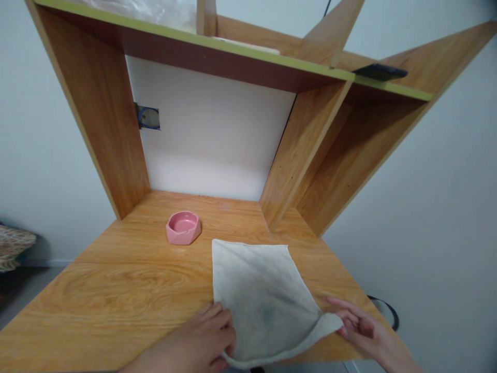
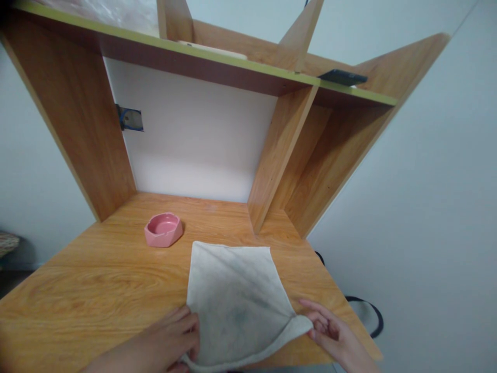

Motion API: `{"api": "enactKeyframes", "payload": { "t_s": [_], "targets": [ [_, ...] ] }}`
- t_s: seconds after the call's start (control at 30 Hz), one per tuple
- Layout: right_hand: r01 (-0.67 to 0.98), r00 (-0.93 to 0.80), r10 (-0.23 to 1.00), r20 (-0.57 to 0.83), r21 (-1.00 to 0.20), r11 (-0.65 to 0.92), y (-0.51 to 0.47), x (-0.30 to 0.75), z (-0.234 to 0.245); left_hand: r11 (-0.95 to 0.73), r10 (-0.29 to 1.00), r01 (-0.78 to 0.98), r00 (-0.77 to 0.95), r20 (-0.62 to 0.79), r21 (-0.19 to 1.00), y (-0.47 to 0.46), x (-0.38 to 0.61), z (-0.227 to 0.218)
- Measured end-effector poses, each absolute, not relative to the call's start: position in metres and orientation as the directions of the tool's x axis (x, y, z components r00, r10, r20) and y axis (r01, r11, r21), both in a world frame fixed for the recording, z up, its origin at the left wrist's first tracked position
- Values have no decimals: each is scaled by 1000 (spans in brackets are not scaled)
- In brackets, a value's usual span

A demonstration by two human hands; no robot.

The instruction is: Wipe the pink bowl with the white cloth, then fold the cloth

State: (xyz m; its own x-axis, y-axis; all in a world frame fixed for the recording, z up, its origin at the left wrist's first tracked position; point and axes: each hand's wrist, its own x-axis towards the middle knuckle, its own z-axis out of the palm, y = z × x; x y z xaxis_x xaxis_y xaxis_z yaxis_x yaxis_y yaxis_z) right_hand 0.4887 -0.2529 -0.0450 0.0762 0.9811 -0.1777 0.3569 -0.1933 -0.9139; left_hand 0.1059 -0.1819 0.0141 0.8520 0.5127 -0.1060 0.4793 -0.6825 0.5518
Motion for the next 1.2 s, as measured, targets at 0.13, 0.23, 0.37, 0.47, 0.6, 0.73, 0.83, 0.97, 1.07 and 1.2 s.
{"api": "enactKeyframes", "payload": {
  "t_s": [0.13, 0.23, 0.37, 0.47, 0.6, 0.73, 0.83, 0.97, 1.07, 1.2],
  "targets": [
    [369, 69, 969, -235, -897, -244, -259, 480, -33, -636, 491, 471, 858, -150, 611, -175, 103, 19],
    [414, 67, 964, -256, -873, -260, -266, 477, -30, -590, 503, 481, 847, -170, 649, -180, 99, 33],
    [372, 23, 972, -236, -900, -227, -270, 483, -36, -524, 516, 475, 837, -179, 707, -186, 94, 45],
    [323, 85, 986, -146, -932, -166, -264, 486, -38, -474, 568, 507, 801, -190, 720, -175, 94, 45],
    [330, 156, 982, -107, -931, -154, -241, 477, -26, -465, 660, 518, 743, -109, 718, -140, 103, 32],
    [383, 232, 971, -64, -911, -151, -208, 461, -12, -470, 749, 559, 662, -27, 683, -100, 116, 15],
    [430, 282, 959, 4, -895, -123, -183, 455, -10, -461, 813, 650, 582, -6, 604, -80, 124, 6],
    [472, 325, 943, 66, -876, -102, -157, 456, -19, -468, 858, 751, 513, 34, 466, -66, 131, 2],
    [485, 363, 927, 91, -868, -105, -145, 458, -26, -479, 869, 792, 490, 75, 378, -61, 134, 0],
    [514, 442, 891, 106, -844, -154, -136, 457, -32, -480, 875, 813, 473, 109, 329, -59, 137, -6]
  ]
}}
